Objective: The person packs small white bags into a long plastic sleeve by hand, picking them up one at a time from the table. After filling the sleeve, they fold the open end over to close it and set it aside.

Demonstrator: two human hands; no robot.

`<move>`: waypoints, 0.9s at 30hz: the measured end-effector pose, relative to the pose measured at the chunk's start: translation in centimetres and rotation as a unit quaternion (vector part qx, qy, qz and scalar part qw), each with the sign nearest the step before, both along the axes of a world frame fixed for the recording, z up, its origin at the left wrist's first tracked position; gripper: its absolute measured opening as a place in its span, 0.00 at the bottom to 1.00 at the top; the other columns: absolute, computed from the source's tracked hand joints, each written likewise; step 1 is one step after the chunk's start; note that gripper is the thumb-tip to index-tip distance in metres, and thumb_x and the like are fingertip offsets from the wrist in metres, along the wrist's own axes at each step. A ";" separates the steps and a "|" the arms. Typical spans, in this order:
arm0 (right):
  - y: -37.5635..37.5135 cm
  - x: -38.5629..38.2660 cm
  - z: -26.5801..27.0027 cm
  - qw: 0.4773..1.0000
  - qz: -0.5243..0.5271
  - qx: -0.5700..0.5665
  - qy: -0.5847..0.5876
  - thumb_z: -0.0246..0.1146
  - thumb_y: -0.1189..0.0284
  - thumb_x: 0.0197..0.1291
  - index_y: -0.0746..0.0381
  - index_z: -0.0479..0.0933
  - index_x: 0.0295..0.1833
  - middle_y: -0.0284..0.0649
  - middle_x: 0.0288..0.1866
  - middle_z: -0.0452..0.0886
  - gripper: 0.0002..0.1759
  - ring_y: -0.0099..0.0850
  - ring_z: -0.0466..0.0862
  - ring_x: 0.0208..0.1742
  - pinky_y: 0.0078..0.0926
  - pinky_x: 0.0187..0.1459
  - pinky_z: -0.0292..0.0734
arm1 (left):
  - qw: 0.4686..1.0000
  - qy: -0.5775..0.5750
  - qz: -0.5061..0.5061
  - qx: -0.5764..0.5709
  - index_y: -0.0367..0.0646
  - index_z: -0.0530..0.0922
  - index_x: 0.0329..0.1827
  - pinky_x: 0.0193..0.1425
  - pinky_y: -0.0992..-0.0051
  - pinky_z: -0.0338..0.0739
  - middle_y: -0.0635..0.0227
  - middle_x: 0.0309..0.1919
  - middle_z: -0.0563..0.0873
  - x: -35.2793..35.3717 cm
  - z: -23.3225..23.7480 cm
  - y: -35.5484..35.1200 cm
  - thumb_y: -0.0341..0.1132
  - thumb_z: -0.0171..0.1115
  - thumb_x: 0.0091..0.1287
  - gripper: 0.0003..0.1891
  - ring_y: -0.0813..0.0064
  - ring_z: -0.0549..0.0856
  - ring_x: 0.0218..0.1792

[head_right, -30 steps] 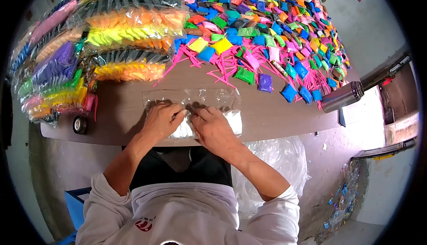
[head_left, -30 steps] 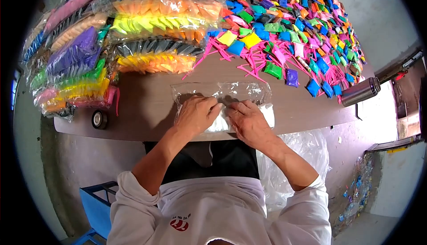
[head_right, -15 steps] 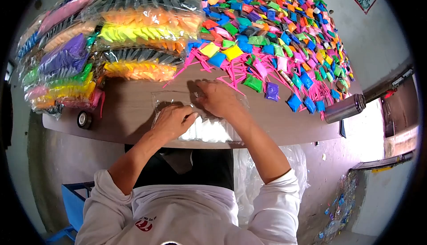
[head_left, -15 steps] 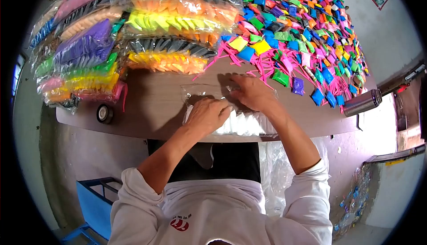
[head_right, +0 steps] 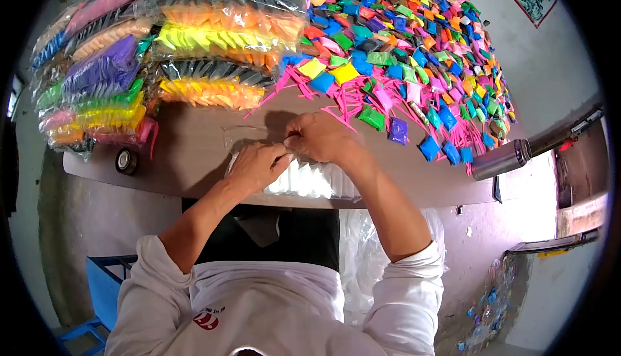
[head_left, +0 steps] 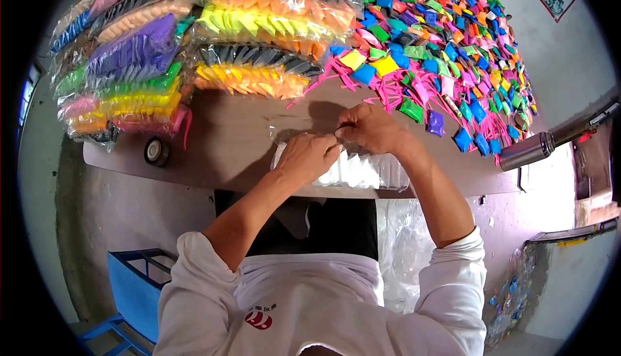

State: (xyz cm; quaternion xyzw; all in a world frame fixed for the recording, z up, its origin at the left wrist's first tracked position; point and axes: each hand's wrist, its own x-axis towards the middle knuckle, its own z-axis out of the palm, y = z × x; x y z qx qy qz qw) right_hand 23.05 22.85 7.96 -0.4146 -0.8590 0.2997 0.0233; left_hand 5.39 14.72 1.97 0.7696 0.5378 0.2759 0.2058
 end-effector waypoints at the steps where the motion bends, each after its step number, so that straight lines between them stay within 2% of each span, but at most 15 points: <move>1: -0.2 0.0 0.2 1.000 -0.001 0.000 0.000 0.68 0.66 0.60 0.63 0.83 0.49 0.48 0.42 0.86 0.15 0.45 0.85 0.45 0.39 0.49 0.78 | 1.000 -0.002 0.010 -0.003 0.37 0.78 0.34 0.43 0.49 0.76 0.49 0.28 0.84 0.0 0.0 -0.1 0.40 0.60 0.69 0.13 0.42 0.83 0.36; 7: -1.5 0.1 1.2 0.998 0.044 -0.031 -0.012 0.69 0.63 0.56 0.63 0.83 0.46 0.51 0.41 0.86 0.17 0.48 0.85 0.45 0.42 0.48 0.78 | 1.000 0.027 0.005 0.013 0.37 0.78 0.36 0.44 0.49 0.76 0.48 0.32 0.85 -0.2 -0.1 -0.4 0.37 0.59 0.68 0.10 0.43 0.83 0.38; 9: -2.0 0.0 1.2 0.993 0.092 0.066 -0.039 0.70 0.68 0.54 0.65 0.80 0.44 0.51 0.35 0.84 0.15 0.47 0.85 0.39 0.43 0.42 0.78 | 0.999 0.026 0.004 0.026 0.37 0.78 0.36 0.45 0.49 0.76 0.49 0.33 0.85 -0.2 -0.4 -0.3 0.36 0.59 0.68 0.10 0.43 0.83 0.39; 15: -3.4 -0.4 0.6 0.991 0.076 0.107 -0.035 0.70 0.69 0.53 0.65 0.78 0.43 0.53 0.32 0.83 0.15 0.55 0.83 0.40 0.49 0.44 0.77 | 0.999 0.000 -0.021 0.031 0.37 0.78 0.37 0.46 0.51 0.76 0.50 0.34 0.85 -1.0 0.2 -0.9 0.36 0.58 0.70 0.10 0.44 0.83 0.40; 17: -3.6 -0.2 0.0 0.990 0.074 0.120 -0.023 0.70 0.69 0.53 0.65 0.77 0.42 0.53 0.31 0.83 0.15 0.55 0.83 0.40 0.50 0.43 0.76 | 0.999 -0.008 -0.027 0.028 0.37 0.79 0.38 0.47 0.52 0.76 0.50 0.35 0.85 -1.5 0.6 -1.0 0.36 0.58 0.71 0.09 0.45 0.82 0.40; 19: -3.9 0.0 -0.3 0.989 0.068 0.131 -0.010 0.70 0.70 0.53 0.65 0.76 0.42 0.53 0.30 0.82 0.14 0.55 0.83 0.39 0.50 0.43 0.76 | 0.994 -0.057 -0.037 0.086 0.36 0.80 0.39 0.46 0.54 0.75 0.50 0.36 0.84 -2.5 1.3 -1.3 0.35 0.58 0.73 0.10 0.47 0.82 0.40; 20: -4.1 0.0 -0.2 0.988 0.065 0.136 -0.032 0.69 0.70 0.53 0.63 0.78 0.43 0.51 0.33 0.84 0.14 0.54 0.84 0.41 0.50 0.44 0.77 | 0.994 -0.055 -0.038 0.086 0.36 0.80 0.39 0.46 0.54 0.75 0.50 0.36 0.84 -3.2 1.8 -1.4 0.35 0.58 0.73 0.10 0.47 0.82 0.40; 22: -4.5 0.2 -0.6 0.987 0.064 0.140 -0.049 0.69 0.71 0.52 0.61 0.79 0.44 0.50 0.37 0.85 0.14 0.52 0.85 0.42 0.50 0.45 0.78 | 0.991 -0.046 0.041 0.118 0.36 0.80 0.38 0.46 0.55 0.75 0.51 0.36 0.84 -5.4 2.8 -1.6 0.39 0.58 0.73 0.13 0.46 0.82 0.41; 23: -4.7 0.5 -1.4 0.979 0.085 0.185 -0.020 0.67 0.71 0.53 0.61 0.79 0.44 0.49 0.36 0.85 0.12 0.51 0.85 0.41 0.49 0.43 0.79 | 0.982 -0.095 0.073 0.144 0.36 0.79 0.37 0.43 0.57 0.74 0.52 0.32 0.82 -6.3 2.8 -1.7 0.40 0.57 0.75 0.15 0.47 0.80 0.36; 24: -4.8 0.7 -1.9 0.967 0.106 0.230 0.010 0.66 0.72 0.54 0.61 0.79 0.44 0.48 0.36 0.84 0.11 0.50 0.86 0.39 0.48 0.42 0.80 | 0.982 -0.090 0.074 0.145 0.36 0.79 0.37 0.43 0.57 0.74 0.52 0.32 0.82 -7.4 2.7 -1.8 0.40 0.57 0.75 0.15 0.47 0.80 0.36; 26: -5.3 0.7 -2.1 0.961 0.107 0.254 0.011 0.64 0.73 0.55 0.60 0.79 0.44 0.47 0.36 0.84 0.10 0.49 0.86 0.38 0.47 0.40 0.80 | 0.984 -0.114 0.133 0.041 0.35 0.79 0.35 0.40 0.60 0.74 0.52 0.27 0.80 -9.8 1.9 -2.2 0.43 0.56 0.76 0.18 0.50 0.79 0.32; 27: -5.5 0.6 -2.2 0.955 0.109 0.278 0.007 0.62 0.74 0.57 0.60 0.79 0.44 0.46 0.36 0.83 0.09 0.47 0.86 0.37 0.45 0.38 0.81 | 0.983 -0.122 0.139 0.000 0.34 0.79 0.34 0.40 0.65 0.75 0.55 0.25 0.80 -11.3 -0.2 -1.9 0.49 0.52 0.78 0.25 0.59 0.80 0.29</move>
